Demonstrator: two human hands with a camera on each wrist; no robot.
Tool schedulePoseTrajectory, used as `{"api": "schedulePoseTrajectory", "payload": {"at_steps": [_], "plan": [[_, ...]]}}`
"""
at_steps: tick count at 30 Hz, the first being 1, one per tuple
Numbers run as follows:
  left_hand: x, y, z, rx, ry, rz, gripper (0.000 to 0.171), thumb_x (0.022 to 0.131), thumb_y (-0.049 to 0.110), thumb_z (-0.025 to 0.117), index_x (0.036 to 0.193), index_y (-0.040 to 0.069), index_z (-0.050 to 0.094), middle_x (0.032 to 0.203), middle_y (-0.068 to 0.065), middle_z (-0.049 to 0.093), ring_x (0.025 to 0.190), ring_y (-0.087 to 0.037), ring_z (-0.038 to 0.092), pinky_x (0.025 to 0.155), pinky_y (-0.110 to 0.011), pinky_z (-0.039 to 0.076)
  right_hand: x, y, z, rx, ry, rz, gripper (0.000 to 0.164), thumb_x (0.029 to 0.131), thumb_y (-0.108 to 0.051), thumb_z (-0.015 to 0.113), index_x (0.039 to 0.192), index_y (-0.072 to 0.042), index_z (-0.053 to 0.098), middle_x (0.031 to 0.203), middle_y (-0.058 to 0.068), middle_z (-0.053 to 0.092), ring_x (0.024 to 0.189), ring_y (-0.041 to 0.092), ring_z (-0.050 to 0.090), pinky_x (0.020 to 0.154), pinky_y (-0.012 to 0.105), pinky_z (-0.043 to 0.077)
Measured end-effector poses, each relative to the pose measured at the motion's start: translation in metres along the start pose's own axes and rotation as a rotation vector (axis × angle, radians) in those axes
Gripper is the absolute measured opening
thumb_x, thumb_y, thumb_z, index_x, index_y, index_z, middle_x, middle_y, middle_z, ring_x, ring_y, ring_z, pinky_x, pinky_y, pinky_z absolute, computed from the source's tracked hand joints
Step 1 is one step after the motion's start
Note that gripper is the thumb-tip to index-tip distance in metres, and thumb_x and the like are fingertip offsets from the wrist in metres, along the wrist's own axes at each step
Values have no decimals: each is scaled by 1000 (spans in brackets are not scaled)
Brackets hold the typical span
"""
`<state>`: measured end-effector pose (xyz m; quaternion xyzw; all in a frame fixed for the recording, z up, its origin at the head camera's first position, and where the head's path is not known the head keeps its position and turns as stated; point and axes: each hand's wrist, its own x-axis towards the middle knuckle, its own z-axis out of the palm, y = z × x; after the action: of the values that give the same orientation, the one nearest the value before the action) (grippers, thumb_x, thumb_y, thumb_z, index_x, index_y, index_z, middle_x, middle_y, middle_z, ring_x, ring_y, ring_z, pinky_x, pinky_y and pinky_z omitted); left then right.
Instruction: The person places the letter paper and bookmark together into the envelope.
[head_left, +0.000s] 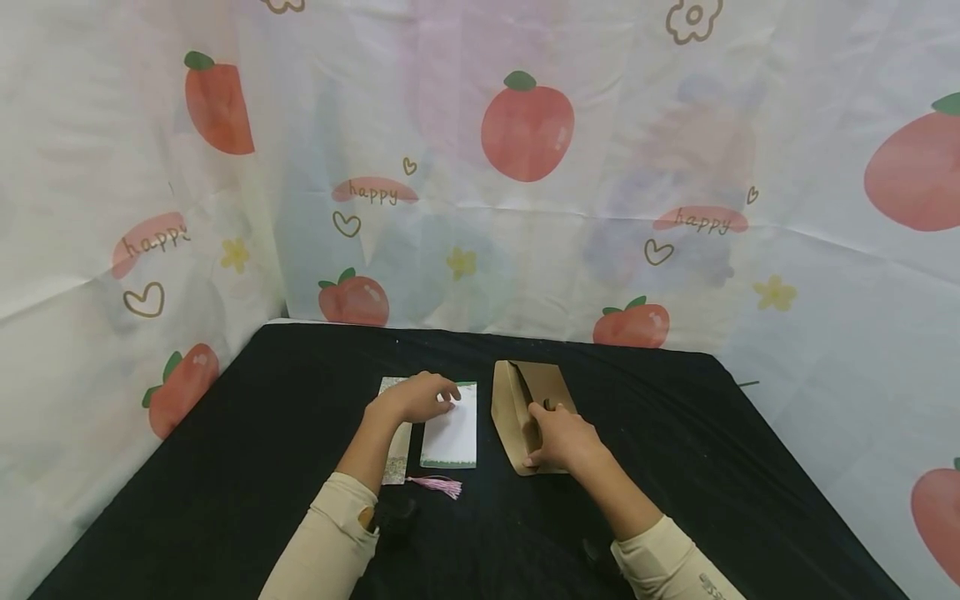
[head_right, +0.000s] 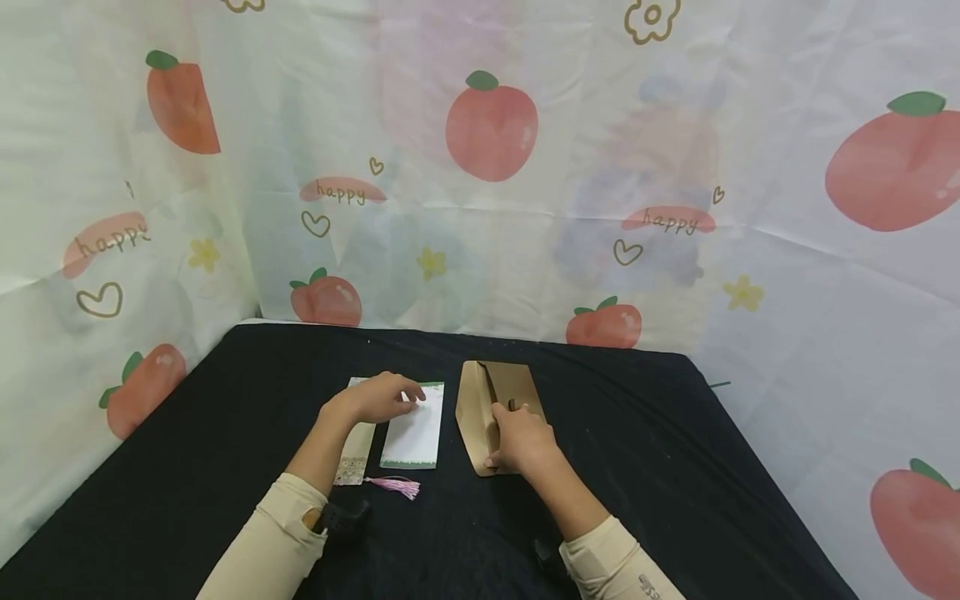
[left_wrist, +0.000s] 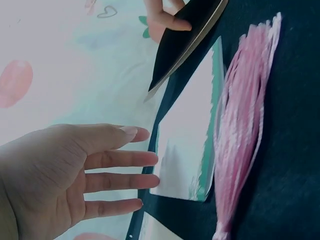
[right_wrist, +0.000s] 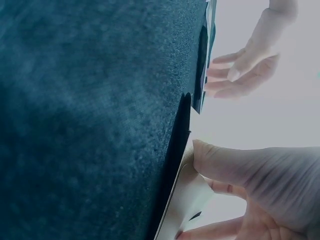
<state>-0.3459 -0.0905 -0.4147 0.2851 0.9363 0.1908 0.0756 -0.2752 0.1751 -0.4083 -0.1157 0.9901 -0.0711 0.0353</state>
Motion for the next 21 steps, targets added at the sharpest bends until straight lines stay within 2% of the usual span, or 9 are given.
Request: {"api": "schedulePoseTrajectory", "payload": {"at_steps": [7,12,17,21], "plan": [[-5,-9,-3,-48,66,-27,23,102,10,66,124,7,74,121,-9,70,116,-29,63,99,-47,51,1,0,1,-6,7,0,71,72,-33,97,129,-10,61,103,16,60,90,36,63,72,57,55],[-6,-15,0,-56,141,-54,24,100,11,69,122,1,72,113,-13,67,104,-29,63,91,-45,53,0,0,1,-4,11,1,72,72,-33,97,129,-9,61,104,17,61,91,36,64,73,58,55],[-4,-20,7,-61,183,-127,30,98,13,72,125,0,69,106,-12,65,93,-24,59,84,-43,54,0,0,1,-2,5,3,72,72,-33,97,129,-9,60,106,18,61,92,37,64,73,58,54],[-4,-18,9,-104,191,-198,45,96,19,77,135,1,63,112,-15,67,95,-27,63,86,-45,54,0,0,2,-2,7,6,71,72,-33,97,128,-10,61,104,17,61,90,35,63,72,57,55]]}}
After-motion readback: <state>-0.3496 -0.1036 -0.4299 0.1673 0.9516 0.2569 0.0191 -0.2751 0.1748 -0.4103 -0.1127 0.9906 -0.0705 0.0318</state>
